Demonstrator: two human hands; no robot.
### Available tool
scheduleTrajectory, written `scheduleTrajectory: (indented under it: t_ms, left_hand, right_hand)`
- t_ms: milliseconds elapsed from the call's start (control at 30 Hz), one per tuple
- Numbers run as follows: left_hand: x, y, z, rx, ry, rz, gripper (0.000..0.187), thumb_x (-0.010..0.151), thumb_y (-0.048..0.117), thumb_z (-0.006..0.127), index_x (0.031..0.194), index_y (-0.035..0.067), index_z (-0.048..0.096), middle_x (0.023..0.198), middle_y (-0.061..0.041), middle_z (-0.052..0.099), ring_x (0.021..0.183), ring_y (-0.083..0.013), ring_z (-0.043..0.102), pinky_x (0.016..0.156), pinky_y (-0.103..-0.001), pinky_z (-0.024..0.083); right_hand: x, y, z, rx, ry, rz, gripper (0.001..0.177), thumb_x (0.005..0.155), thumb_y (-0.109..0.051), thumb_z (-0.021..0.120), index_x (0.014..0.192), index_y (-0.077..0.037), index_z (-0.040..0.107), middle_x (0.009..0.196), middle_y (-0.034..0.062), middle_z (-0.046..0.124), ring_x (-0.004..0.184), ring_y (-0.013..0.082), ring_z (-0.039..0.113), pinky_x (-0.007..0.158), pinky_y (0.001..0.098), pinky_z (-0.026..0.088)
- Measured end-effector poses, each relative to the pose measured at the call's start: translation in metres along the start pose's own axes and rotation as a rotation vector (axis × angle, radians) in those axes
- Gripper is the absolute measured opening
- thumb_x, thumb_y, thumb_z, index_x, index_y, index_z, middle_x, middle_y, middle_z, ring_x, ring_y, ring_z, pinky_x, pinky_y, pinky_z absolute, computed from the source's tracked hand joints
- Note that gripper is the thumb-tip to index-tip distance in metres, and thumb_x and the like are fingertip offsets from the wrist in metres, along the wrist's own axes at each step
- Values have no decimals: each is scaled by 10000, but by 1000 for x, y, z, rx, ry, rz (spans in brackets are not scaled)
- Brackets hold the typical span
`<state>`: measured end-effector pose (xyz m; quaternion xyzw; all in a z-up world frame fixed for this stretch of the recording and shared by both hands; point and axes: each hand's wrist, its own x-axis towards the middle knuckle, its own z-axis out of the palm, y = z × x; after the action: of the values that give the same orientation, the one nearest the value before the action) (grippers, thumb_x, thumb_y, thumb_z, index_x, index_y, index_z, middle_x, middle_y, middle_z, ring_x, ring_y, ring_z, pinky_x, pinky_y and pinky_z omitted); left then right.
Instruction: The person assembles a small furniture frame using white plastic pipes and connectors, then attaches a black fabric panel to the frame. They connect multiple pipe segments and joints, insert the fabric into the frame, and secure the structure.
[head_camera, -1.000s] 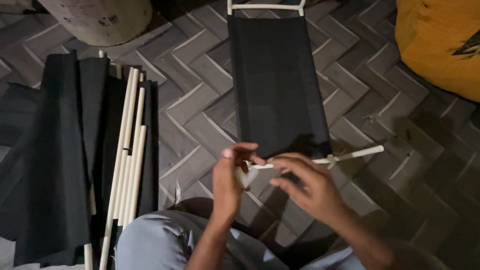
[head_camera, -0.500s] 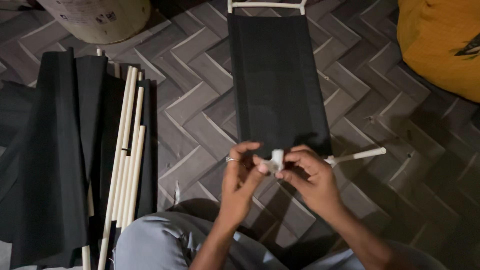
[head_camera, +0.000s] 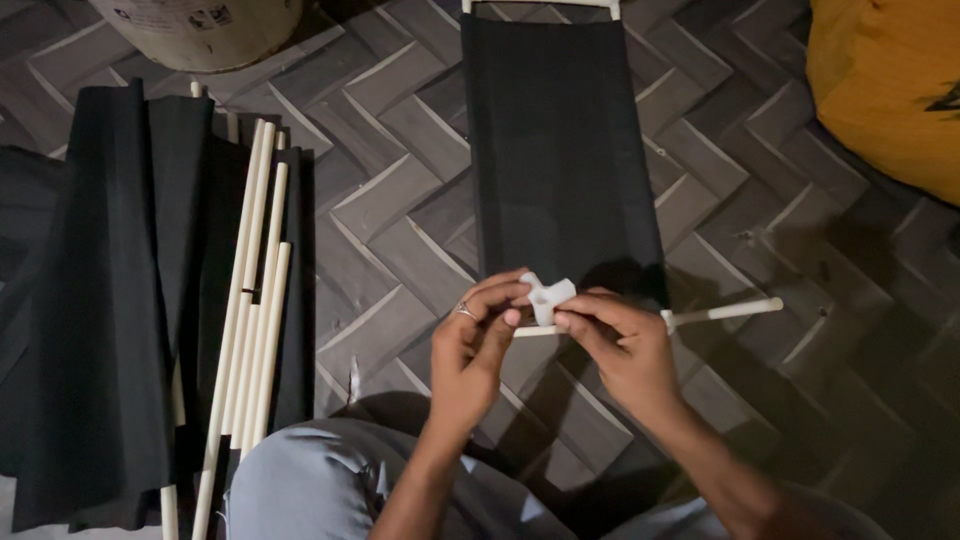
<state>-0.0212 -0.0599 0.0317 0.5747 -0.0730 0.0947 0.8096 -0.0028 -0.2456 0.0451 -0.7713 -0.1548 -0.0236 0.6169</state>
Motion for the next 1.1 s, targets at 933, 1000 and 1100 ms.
scheduleTrajectory:
  t_ms: [933,1000,1100]
  left_hand:
    - [11,-24,-24,135,-47,83,237,872,-142,719,1084,-36,707,1260,-123,678,1056,-171,698,930,-305,618]
    - [11,-24,-23,132,-46,87,237,873,-145,722,1082,-33,704,1251,-119,675,1061,-170,696,933,-306,616]
    - [12,-22,-23,154,-38,94,238,870,-146,730,1077,-31,703,1229,-114,673,1065,-173,699,932,-303,613]
  right_hand:
    - [2,20,28,-238,6,-150,162,909,0,738,1069,26,736,956,79,775,866,130,764,727,240,585]
    - [3,17,27,-265,6,-167,160,913,-4,732,1070,22,739,961,81,775,866,130,769,721,243,593]
    - [3,12,25,-313,17,-161,161,894,-20,759,1049,22,748,966,85,776,847,142,762,711,260,584]
